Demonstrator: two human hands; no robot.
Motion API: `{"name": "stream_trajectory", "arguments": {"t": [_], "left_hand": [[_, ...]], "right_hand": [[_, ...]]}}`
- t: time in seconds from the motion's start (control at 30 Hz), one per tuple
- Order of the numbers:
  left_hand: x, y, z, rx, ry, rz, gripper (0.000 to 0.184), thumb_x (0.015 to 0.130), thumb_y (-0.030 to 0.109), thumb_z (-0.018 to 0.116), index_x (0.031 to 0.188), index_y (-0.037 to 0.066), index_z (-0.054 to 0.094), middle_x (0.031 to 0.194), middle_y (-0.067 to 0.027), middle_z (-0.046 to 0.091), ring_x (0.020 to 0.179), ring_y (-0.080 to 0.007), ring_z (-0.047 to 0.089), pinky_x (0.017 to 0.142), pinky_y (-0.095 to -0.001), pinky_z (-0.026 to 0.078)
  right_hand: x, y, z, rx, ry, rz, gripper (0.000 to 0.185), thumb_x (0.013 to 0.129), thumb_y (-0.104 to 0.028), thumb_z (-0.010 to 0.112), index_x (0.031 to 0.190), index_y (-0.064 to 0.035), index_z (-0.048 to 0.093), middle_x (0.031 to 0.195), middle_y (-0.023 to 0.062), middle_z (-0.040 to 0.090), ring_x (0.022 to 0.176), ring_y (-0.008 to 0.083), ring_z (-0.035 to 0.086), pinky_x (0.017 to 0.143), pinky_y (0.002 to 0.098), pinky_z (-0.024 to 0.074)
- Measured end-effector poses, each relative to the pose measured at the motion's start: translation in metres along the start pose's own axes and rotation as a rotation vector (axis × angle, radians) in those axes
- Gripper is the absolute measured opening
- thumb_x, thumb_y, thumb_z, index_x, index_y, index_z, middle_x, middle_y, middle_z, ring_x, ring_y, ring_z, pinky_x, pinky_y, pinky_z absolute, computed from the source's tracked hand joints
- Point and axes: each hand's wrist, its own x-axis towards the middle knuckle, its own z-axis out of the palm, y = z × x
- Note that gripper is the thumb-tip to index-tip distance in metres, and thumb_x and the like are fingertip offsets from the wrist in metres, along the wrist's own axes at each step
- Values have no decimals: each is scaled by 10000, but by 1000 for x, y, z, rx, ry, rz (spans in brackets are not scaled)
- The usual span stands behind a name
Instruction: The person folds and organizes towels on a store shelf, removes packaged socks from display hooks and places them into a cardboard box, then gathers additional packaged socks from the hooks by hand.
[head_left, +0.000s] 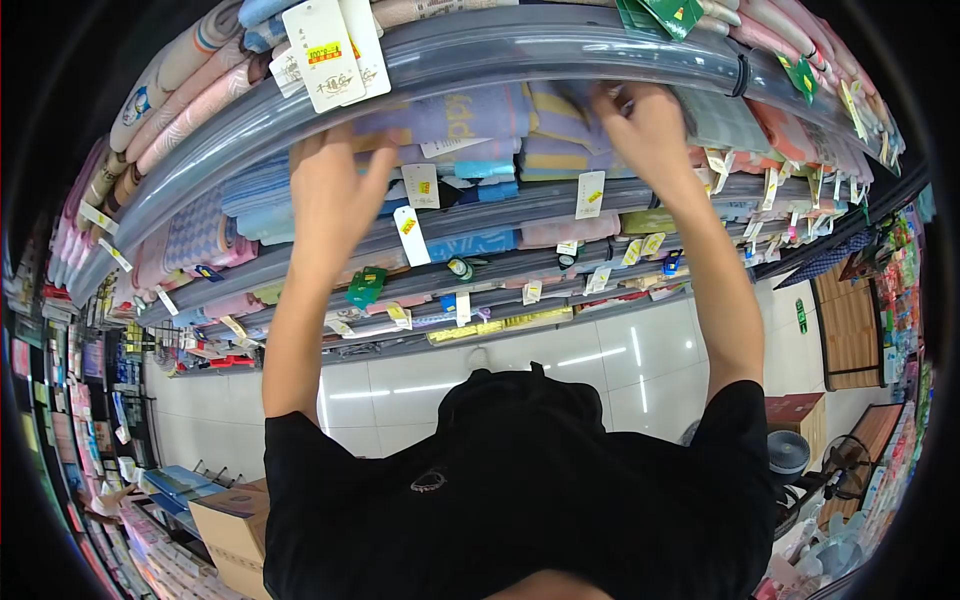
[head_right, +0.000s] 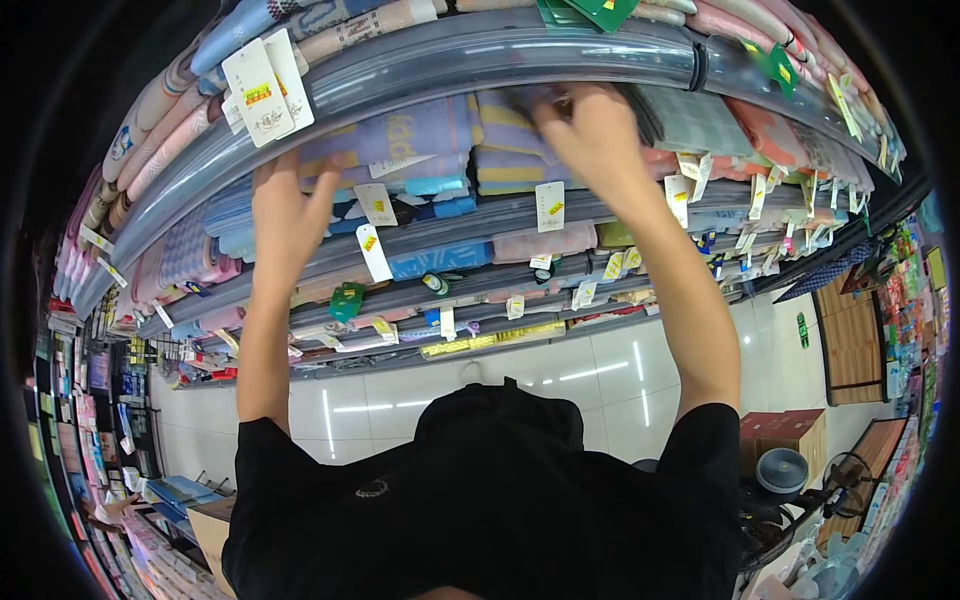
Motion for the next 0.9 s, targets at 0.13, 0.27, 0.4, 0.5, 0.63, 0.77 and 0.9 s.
{"name": "stream_trajectory", "arguments": {"t": [0.13, 0.27, 0.4, 0.5, 0.63, 0.77, 0.9], "left_hand": [[21, -30, -2, -332, -266, -482, 402, 877, 225, 660, 1204, 8, 577, 1086, -183, 615, 974, -276, 569, 894, -332, 445], [31, -67, 23, -548, 4, -228, 349, 890, 276, 606, 1129, 22, 619, 1050, -192, 644, 986, -330, 598, 885, -376, 454], [33, -78, 3, -248, -79, -165, 483, 883, 277, 639, 1270, 15, 516, 1161, -181, 601, 1033, -257, 587, 886, -326, 472], [39, -83, 5, -231, -98, -180, 486, 882, 276, 640, 1273, 16, 514, 1164, -181, 600, 1035, -259, 587, 885, -328, 473], [56, -89, 11, -228, -126, -168, 491, 879, 275, 641, 1277, 18, 510, 1168, -181, 598, 1039, -262, 587, 885, -331, 474], [62, -85, 13, -225, -149, -161, 495, 877, 273, 642, 1280, 19, 506, 1172, -180, 597, 1043, -265, 587, 884, -334, 475], [69, -74, 23, -232, -181, -151, 500, 875, 272, 642, 1284, 21, 503, 1177, -180, 596, 1047, -268, 587, 884, -337, 477]], "right_hand": [[18, -60, 10, 471, -400, 456, 477, 856, -421, 627, 1069, 6, 638, 663, 113, 643, 547, 192, 629, 548, 322, 521], [46, -57, 23, 404, -596, 466, 571, 871, -529, 579, 1070, 3, 643, 642, 92, 630, 511, 156, 623, 500, 272, 524], [59, -55, 31, 233, -673, 386, 641, 841, -609, 568, 1115, -33, 633, 651, 97, 634, 532, 160, 640, 510, 253, 540], [59, -64, 31, 250, -699, 455, 630, 825, -612, 589, 1133, -63, 631, 753, 104, 650, 598, 165, 651, 548, 256, 557], [57, -53, 37, 472, -524, 487, 518, 838, -517, 644, 1093, -66, 626, 985, 77, 631, 829, 164, 639, 634, 262, 580], [56, -45, 45, 690, -410, 597, 371, 882, -380, 647, 1074, -65, 606, 1058, 52, 600, 944, 158, 595, 709, 292, 582], [53, -32, 49, 1105, -281, 648, 226, 916, -235, 619, 1081, -83, 594, 1071, 45, 594, 953, 160, 584, 795, 346, 546]]}}
